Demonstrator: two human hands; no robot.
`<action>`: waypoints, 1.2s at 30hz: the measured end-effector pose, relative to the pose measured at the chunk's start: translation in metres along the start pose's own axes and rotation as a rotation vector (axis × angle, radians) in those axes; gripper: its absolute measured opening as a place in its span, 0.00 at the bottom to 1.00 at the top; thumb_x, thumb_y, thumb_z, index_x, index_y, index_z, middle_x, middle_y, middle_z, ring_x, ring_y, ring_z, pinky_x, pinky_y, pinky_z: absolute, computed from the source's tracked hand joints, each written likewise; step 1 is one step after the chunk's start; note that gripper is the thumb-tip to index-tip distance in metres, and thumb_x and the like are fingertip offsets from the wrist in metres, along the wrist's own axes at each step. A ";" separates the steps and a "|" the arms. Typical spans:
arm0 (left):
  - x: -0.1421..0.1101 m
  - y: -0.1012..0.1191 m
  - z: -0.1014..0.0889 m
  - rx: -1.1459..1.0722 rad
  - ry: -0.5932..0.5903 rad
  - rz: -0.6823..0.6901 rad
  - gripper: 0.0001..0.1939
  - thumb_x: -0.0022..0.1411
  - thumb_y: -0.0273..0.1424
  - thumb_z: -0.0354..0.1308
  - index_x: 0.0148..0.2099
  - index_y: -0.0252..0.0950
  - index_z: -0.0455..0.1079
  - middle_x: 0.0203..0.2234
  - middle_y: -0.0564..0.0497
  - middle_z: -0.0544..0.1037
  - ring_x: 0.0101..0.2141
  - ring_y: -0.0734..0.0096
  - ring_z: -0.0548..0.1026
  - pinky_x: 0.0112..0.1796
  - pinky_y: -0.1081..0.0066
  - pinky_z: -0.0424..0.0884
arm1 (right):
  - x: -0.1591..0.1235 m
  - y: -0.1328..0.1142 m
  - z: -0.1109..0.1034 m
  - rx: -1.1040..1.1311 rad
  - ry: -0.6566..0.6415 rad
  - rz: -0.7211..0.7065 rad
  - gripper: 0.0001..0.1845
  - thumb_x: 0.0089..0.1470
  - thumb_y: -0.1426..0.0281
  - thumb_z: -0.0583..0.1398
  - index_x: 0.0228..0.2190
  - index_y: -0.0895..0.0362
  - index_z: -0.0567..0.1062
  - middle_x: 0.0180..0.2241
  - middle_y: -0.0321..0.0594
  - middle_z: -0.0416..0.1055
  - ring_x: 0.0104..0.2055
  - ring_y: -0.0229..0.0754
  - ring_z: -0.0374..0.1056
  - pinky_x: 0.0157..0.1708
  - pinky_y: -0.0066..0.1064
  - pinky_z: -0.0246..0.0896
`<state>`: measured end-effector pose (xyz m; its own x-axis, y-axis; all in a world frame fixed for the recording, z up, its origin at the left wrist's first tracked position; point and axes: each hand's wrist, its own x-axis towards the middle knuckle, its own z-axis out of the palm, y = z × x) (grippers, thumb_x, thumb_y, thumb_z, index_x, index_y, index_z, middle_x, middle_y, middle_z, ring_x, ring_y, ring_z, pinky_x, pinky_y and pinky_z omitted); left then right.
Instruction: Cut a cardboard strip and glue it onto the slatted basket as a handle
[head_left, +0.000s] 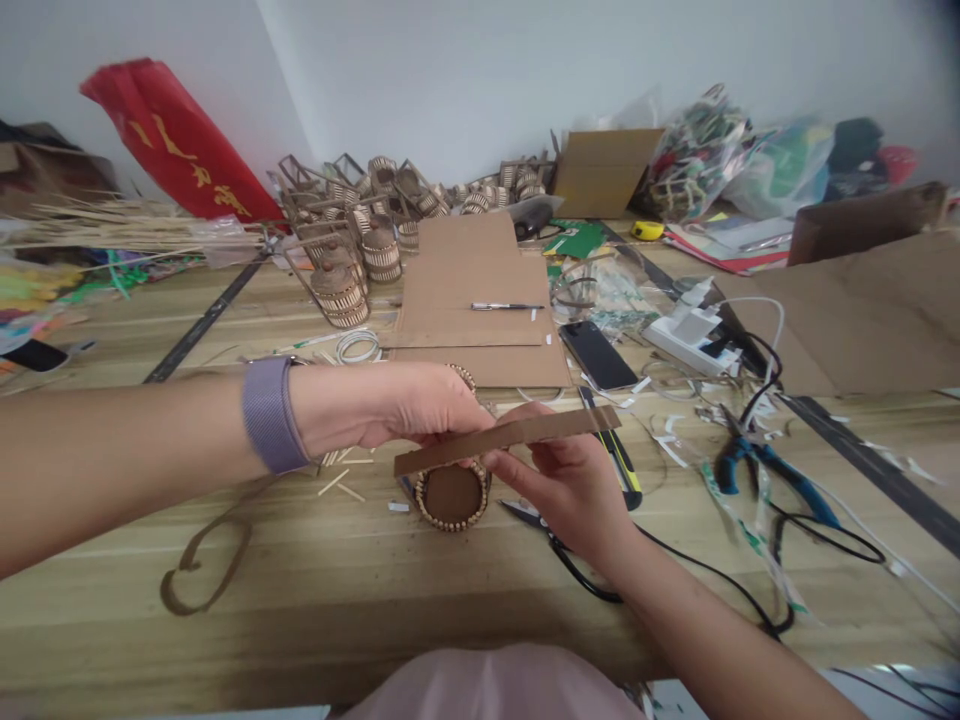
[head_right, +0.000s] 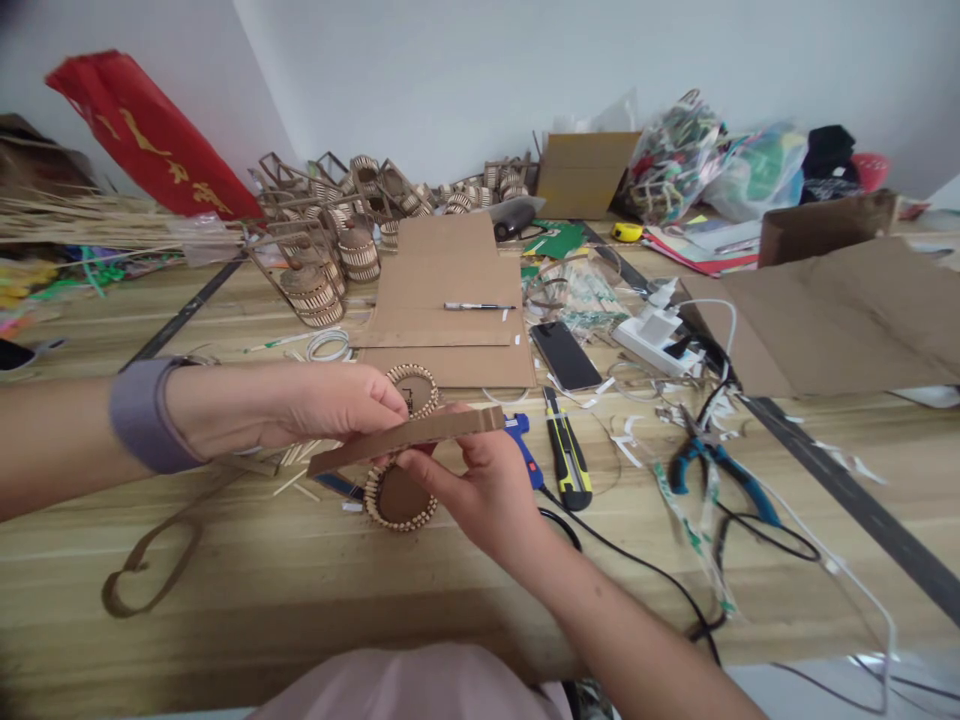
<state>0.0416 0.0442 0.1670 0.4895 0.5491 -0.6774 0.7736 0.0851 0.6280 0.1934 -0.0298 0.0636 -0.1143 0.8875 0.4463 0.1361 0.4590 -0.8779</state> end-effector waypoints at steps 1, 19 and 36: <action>0.001 -0.001 0.000 -0.019 -0.001 0.010 0.09 0.41 0.36 0.58 0.19 0.36 0.68 0.15 0.56 0.66 0.20 0.76 0.60 0.23 0.72 0.53 | 0.000 0.000 0.000 0.003 0.004 0.001 0.02 0.56 0.67 0.64 0.31 0.51 0.77 0.31 0.36 0.76 0.35 0.42 0.72 0.37 0.34 0.66; 0.002 0.000 0.003 -0.181 -0.011 -0.007 0.08 0.43 0.30 0.60 0.16 0.35 0.66 0.13 0.55 0.67 0.18 0.77 0.64 0.21 0.75 0.57 | -0.002 0.003 0.000 -0.080 0.068 0.047 0.02 0.55 0.67 0.63 0.33 0.52 0.75 0.31 0.38 0.75 0.35 0.43 0.70 0.37 0.36 0.67; 0.009 -0.016 0.009 -0.323 -0.004 0.074 0.08 0.46 0.31 0.59 0.19 0.35 0.70 0.16 0.55 0.71 0.21 0.76 0.66 0.24 0.75 0.61 | -0.004 0.005 0.000 -0.043 0.125 0.018 0.04 0.56 0.69 0.63 0.36 0.50 0.74 0.34 0.38 0.76 0.39 0.44 0.72 0.41 0.37 0.67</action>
<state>0.0371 0.0404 0.1471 0.5417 0.5607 -0.6262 0.5684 0.3045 0.7643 0.1943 -0.0312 0.0579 0.0113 0.8927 0.4506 0.1794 0.4415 -0.8792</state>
